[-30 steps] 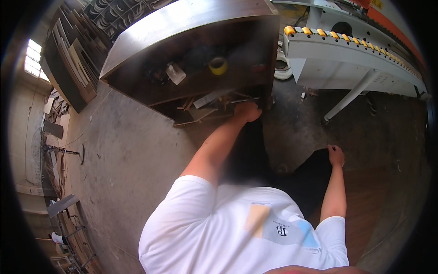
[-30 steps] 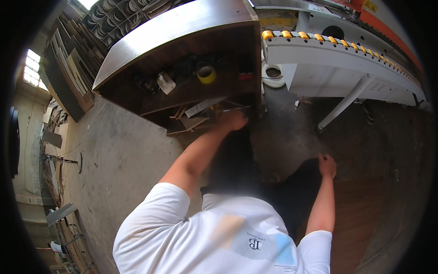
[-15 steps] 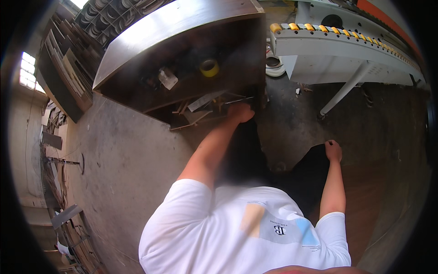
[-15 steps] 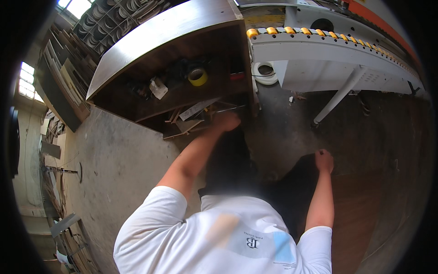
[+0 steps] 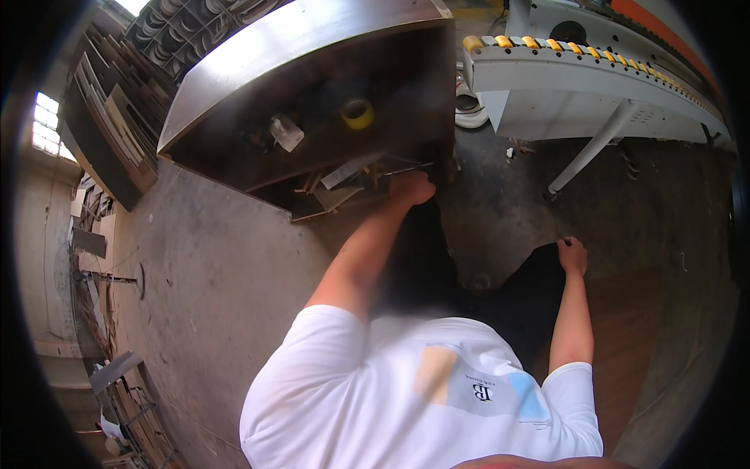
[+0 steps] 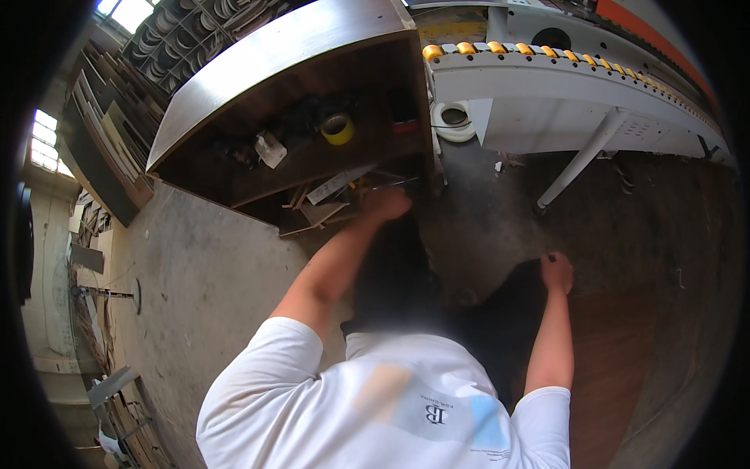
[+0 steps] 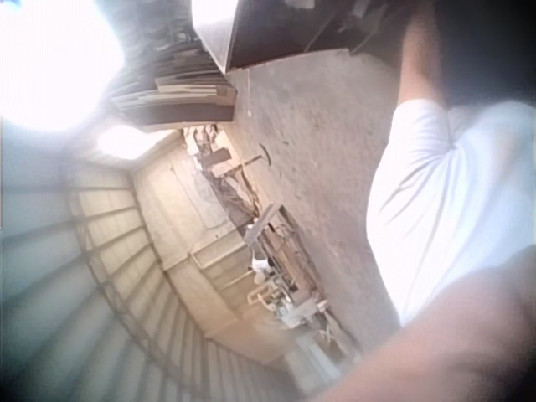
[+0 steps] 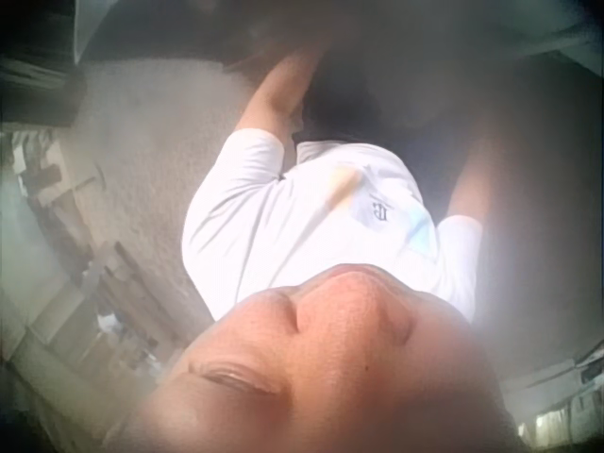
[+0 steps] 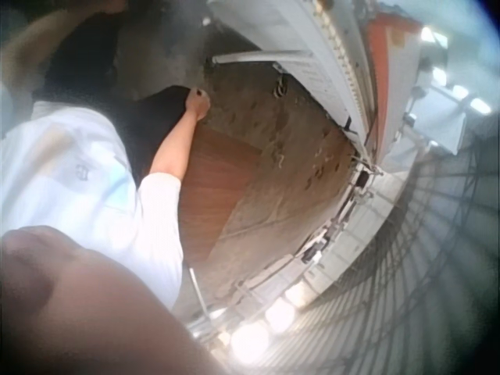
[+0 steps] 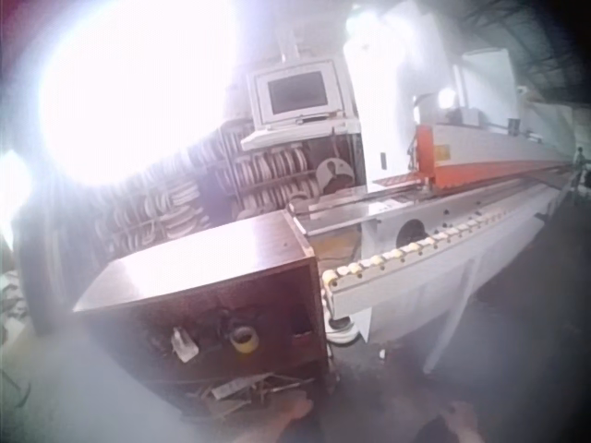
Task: The person handles several wooden furniture panels, placing them one at a time into an edge-banding machine and kemudian stacking them onto a nearby pile.
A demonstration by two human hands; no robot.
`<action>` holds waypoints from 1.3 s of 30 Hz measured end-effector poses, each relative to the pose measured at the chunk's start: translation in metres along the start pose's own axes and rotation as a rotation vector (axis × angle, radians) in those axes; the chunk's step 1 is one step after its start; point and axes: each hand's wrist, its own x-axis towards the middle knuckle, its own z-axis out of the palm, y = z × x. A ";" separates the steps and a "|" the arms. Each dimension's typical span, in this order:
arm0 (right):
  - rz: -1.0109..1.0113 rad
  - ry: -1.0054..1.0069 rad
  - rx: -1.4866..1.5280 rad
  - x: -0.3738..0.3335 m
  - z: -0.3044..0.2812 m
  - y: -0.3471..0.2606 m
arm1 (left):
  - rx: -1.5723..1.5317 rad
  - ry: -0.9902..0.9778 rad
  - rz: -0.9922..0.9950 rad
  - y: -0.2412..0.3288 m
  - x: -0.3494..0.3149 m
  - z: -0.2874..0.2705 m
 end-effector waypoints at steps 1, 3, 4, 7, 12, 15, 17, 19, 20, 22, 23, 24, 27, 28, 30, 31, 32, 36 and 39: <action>0.003 -0.001 0.008 -0.002 -0.001 -0.002 | -0.007 -0.009 -0.011 0.003 -0.003 -0.005; 0.005 -0.003 0.023 -0.006 -0.006 -0.008 | -0.019 -0.010 -0.015 0.003 -0.003 -0.006; -0.008 0.006 0.017 -0.006 -0.004 -0.006 | -0.024 -0.002 -0.008 0.000 -0.002 -0.003; -0.036 0.031 0.010 -0.010 -0.003 -0.002 | -0.022 -0.001 -0.007 0.006 -0.006 -0.010; -0.041 -0.137 -0.118 -0.002 -0.009 -0.004 | 0.032 -0.022 0.042 -0.012 0.016 0.015; -0.053 -0.209 -0.157 -0.010 -0.021 -0.017 | 0.038 -0.041 0.058 -0.004 0.012 0.005; -0.058 -0.199 -0.174 -0.016 -0.022 -0.017 | 0.052 -0.051 0.072 -0.001 0.011 0.003; -0.066 -0.186 -0.181 -0.017 -0.024 -0.021 | 0.064 -0.029 0.103 -0.004 0.013 0.004; -0.067 -0.185 -0.185 -0.018 -0.025 -0.023 | 0.069 -0.019 0.119 -0.006 0.014 0.004; -0.054 -0.176 -0.188 -0.022 -0.024 -0.020 | 0.038 -0.023 0.128 0.003 0.008 -0.005; -0.047 -0.168 -0.188 -0.024 -0.022 -0.018 | 0.022 -0.026 0.134 0.007 0.004 -0.008; -0.048 -0.159 -0.185 -0.024 -0.022 -0.020 | 0.025 0.003 0.123 0.006 0.001 -0.008; -0.044 -0.162 -0.203 -0.034 -0.024 -0.026 | 0.014 0.059 0.109 0.005 -0.005 0.000; -0.051 -0.143 -0.215 -0.039 -0.024 -0.026 | -0.006 0.057 0.108 0.005 -0.008 0.002; -0.063 -0.105 -0.241 -0.050 -0.023 -0.027 | -0.030 0.053 0.118 0.001 -0.012 0.008; -0.070 -0.091 -0.242 -0.055 -0.022 -0.027 | -0.036 0.054 0.127 -0.003 -0.015 0.013; -0.072 -0.075 -0.245 -0.059 -0.021 -0.027 | -0.024 0.106 0.236 -0.007 -0.020 0.017; -0.098 0.034 -0.170 -0.060 -0.010 -0.009 | 0.147 0.207 0.454 0.010 -0.060 0.017; -0.070 0.029 -0.158 -0.061 -0.018 -0.017 | 0.018 0.256 0.521 0.003 -0.054 0.027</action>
